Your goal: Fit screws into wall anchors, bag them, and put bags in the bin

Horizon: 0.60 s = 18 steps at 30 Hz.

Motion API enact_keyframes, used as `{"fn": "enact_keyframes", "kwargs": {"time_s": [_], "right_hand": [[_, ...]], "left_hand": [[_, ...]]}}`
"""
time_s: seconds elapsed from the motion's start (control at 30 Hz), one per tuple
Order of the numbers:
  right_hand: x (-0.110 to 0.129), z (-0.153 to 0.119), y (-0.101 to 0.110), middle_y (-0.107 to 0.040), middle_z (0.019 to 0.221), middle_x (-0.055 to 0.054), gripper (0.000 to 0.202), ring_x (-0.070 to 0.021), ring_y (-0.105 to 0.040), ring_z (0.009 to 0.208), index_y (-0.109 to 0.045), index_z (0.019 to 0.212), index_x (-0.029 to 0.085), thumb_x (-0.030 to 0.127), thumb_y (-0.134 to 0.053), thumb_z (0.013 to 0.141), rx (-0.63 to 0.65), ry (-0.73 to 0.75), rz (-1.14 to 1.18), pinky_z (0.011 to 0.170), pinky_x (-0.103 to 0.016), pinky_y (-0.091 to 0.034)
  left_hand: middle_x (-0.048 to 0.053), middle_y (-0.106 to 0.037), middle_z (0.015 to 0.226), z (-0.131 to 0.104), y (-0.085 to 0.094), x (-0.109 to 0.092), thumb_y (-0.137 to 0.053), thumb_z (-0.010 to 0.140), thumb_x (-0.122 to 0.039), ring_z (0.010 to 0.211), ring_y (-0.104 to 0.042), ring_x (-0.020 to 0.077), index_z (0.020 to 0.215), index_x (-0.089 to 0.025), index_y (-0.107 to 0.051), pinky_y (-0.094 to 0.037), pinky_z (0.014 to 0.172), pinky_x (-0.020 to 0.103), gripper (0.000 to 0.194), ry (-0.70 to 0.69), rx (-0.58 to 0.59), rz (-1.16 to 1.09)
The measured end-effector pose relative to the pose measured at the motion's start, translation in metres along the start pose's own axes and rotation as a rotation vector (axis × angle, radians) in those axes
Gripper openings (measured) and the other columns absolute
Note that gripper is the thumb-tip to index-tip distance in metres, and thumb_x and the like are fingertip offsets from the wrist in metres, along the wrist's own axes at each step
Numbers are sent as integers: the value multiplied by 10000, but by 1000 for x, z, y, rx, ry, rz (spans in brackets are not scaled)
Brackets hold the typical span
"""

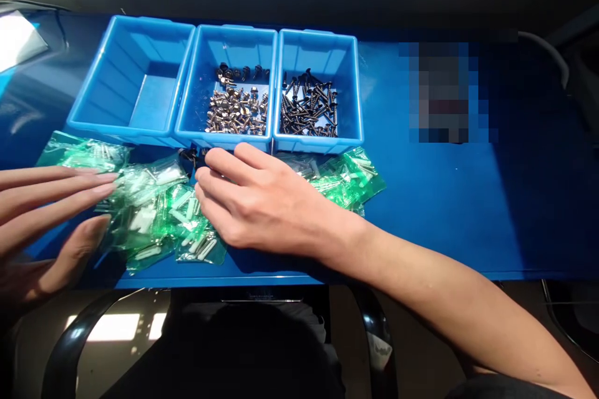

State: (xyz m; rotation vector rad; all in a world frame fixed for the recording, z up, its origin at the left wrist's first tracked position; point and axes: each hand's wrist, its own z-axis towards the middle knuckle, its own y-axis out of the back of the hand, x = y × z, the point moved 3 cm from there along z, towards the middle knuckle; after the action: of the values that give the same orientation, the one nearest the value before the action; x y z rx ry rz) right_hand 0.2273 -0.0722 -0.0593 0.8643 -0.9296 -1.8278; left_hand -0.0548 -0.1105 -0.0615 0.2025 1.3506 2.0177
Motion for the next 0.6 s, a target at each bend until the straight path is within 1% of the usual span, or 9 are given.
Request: {"fn": "enact_keyframes", "kwargs": {"time_s": [0.07,0.1,0.13,0.2,0.3,0.4,0.5,0.6], "right_hand": [[2,1,-4,-773,1134,-125,223,-268,-661,1080,-745,1180,52,122,-622,1008,29,11,-3,824,-390,-563],[3,1,-4,-777,1114,-120,216,-269,-666,1075,-752,1167,58,123,-621,1009,38,12,-2,817,-392,-559],[3,1,-4,-780,1101,-117,205,-268,-671,1056,-759,1148,62,124,-624,1007,39,12,-1,802,-392,-555],[2,-1,-2,-781,1109,-122,181,-262,-679,1009,-765,1112,67,122,-635,998,30,1,0,768,-392,-547],[-3,-4,4,-777,1127,-126,174,-255,-678,969,-749,1123,77,133,-646,995,32,-18,-13,742,-394,-540],[-10,-7,12,-771,1128,-115,158,-235,-661,936,-733,1119,103,151,-629,1011,53,-35,-12,702,-384,-518],[-14,-9,19,-757,1144,-123,148,-227,-658,966,-720,1116,101,139,-617,1015,53,-42,50,719,-381,-532],[-15,-9,23,-751,1163,-124,138,-226,-643,979,-715,1110,97,140,-646,999,-2,-41,57,724,-377,-533]], "left_hand": [[67,-707,1401,10,-5,-11,-854,803,-145,1304,-701,328,1442,-233,-623,-608,1081,493,685,-132,47,50],[75,-702,1408,14,-8,-16,-845,818,-151,1328,-689,320,1464,-199,-598,-620,1045,457,693,-190,63,75],[76,-716,1386,16,-10,-19,-835,830,-147,1331,-689,310,1465,-172,-592,-628,993,424,681,-217,71,84],[67,-756,1309,16,-10,-19,-804,852,-122,1275,-721,286,1432,-159,-621,-628,904,390,609,-203,56,105],[63,-794,1208,5,-4,-9,-784,846,-78,1170,-765,287,1362,-187,-683,-635,905,424,537,-113,-1,123],[60,-804,1169,-3,4,-1,-849,781,-95,1110,-779,308,1319,-229,-717,-646,901,465,570,-38,-61,128],[65,-795,1201,5,6,-7,-874,758,-103,1082,-778,300,1317,-238,-720,-649,915,466,595,-24,-51,133],[60,-791,1178,26,0,-21,-822,822,-75,1046,-770,244,1322,-210,-704,-646,890,395,531,-103,-25,124]]}}
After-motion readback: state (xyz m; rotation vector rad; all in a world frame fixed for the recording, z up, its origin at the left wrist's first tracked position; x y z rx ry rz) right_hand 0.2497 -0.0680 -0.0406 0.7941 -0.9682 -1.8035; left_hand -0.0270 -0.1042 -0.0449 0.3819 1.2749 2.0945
